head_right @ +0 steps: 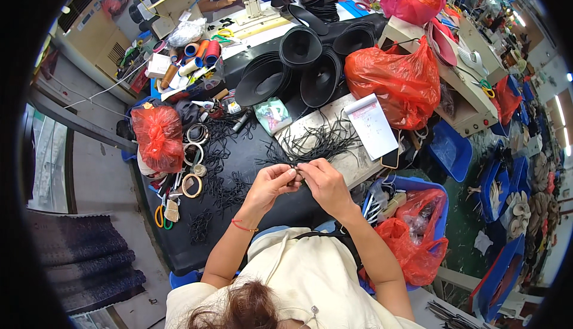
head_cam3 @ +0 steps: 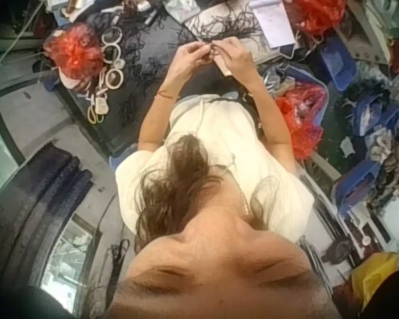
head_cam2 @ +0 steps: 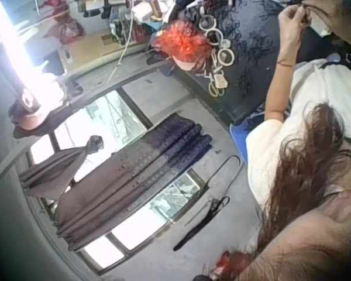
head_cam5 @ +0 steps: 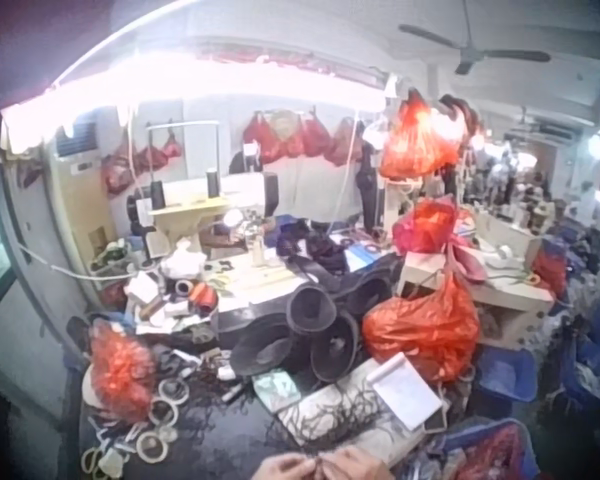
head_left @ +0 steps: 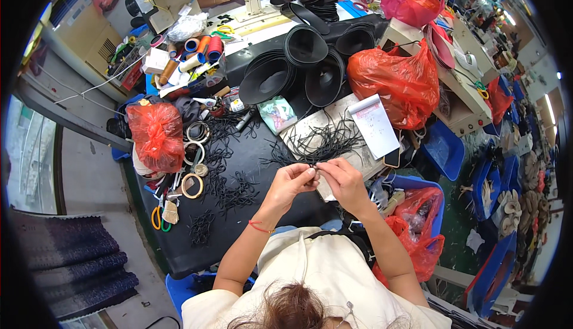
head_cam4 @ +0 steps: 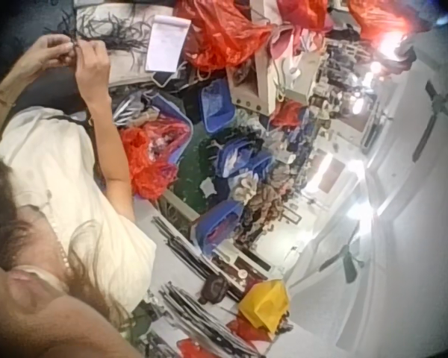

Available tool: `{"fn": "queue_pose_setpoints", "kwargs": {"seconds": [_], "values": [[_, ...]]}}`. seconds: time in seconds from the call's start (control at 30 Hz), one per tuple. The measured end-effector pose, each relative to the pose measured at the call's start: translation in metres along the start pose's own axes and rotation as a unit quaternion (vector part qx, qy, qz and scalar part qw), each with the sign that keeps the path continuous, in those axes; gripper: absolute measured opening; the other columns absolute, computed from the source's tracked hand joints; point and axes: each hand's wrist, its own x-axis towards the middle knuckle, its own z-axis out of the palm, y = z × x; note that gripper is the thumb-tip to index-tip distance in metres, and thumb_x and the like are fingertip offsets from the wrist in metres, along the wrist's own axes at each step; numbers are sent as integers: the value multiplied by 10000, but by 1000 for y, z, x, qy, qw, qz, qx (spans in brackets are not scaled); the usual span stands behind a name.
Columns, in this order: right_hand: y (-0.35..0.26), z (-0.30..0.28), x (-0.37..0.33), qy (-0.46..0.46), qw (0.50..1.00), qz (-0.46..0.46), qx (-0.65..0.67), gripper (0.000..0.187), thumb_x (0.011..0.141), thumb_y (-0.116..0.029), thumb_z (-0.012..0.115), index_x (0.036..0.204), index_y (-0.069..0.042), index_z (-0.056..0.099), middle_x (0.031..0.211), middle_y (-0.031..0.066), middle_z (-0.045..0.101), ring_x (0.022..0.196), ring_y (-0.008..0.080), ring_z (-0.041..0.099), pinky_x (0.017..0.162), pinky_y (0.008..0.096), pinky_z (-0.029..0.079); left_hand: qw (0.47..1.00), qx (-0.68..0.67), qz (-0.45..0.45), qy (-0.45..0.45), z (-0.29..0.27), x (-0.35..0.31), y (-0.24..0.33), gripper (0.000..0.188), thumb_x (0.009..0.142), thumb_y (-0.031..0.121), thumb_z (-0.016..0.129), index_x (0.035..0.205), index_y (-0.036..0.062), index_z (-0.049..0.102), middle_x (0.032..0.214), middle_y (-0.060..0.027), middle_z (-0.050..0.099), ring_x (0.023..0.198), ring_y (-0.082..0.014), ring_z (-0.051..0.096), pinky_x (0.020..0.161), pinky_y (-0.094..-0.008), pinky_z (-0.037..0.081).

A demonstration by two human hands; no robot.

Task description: The person sits at a cluttered workbench and repeatedly picks up small black elastic bands, ties them into knots, and places the finished knots on the table. The hands work continuously with the elastic bands, handling them one at a time throughout the clip.

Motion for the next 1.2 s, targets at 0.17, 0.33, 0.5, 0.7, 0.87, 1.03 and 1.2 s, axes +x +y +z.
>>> {"fn": "queue_pose_setpoints", "kwargs": {"seconds": [0.17, 0.33, 0.5, 0.7, 0.87, 1.03, 1.2], "values": [[-2, -2, 0, -22, 999, -18, -44, 151, 766, 7, 585, 914, -18, 588, 775, 116, 531, 698, 276, 564, 602, 348, 464, 999, 34, 37, 16, -1, 1, 4, 170, 868, 108, 564, 979, -13, 605, 842, -61, 629, 755, -113, 604, 708, -251, 514], [-5, 0, 0, -29, 999, 6, -45, 142, 770, -20, 597, 912, -30, 591, 742, 97, 504, 665, 265, 548, 581, 342, 452, 998, 59, 38, 8, -6, -1, 5, 175, 858, 111, 579, 981, -10, 607, 842, -59, 631, 754, -111, 602, 695, -242, 508], [-11, -3, 4, -33, 997, 15, -68, 101, 763, -30, 604, 863, -42, 598, 723, 89, 484, 649, 254, 536, 571, 344, 440, 998, 62, 21, 13, -8, -1, 4, 169, 852, 120, 589, 957, -11, 609, 837, -65, 634, 746, -118, 604, 683, -240, 509], [-9, -5, 6, -68, 989, -31, -127, 117, 733, -23, 603, 845, -54, 602, 728, 80, 487, 683, 240, 531, 596, 344, 438, 999, 31, 16, -10, -4, -5, 3, 166, 851, 118, 592, 946, -16, 610, 838, -78, 636, 719, -115, 601, 674, -238, 508], [-14, -6, 4, -52, 982, -59, -170, 113, 724, -40, 609, 836, -35, 592, 748, 66, 499, 710, 227, 521, 632, 332, 421, 982, 160, 69, 69, -10, 3, -3, 155, 850, 81, 572, 944, -35, 614, 845, -71, 635, 717, -114, 597, 669, -227, 491], [-21, -30, 21, -106, 970, -136, -170, 121, 722, -72, 635, 834, -41, 603, 746, 55, 503, 741, 210, 507, 676, 322, 394, 871, 445, 186, -89, -2, -10, 12, 146, 844, 41, 556, 945, -50, 609, 849, -65, 631, 739, -125, 596, 686, -228, 480], [-14, -31, 18, -46, 995, 48, 69, 71, 773, -51, 624, 832, -10, 620, 727, 86, 555, 641, 212, 541, 564, 301, 419, 990, 5, 86, -110, 4, -22, 21, 250, 858, 49, 559, 1097, -23, 553, 874, -70, 624, 768, -119, 585, 718, -252, 489]]}}
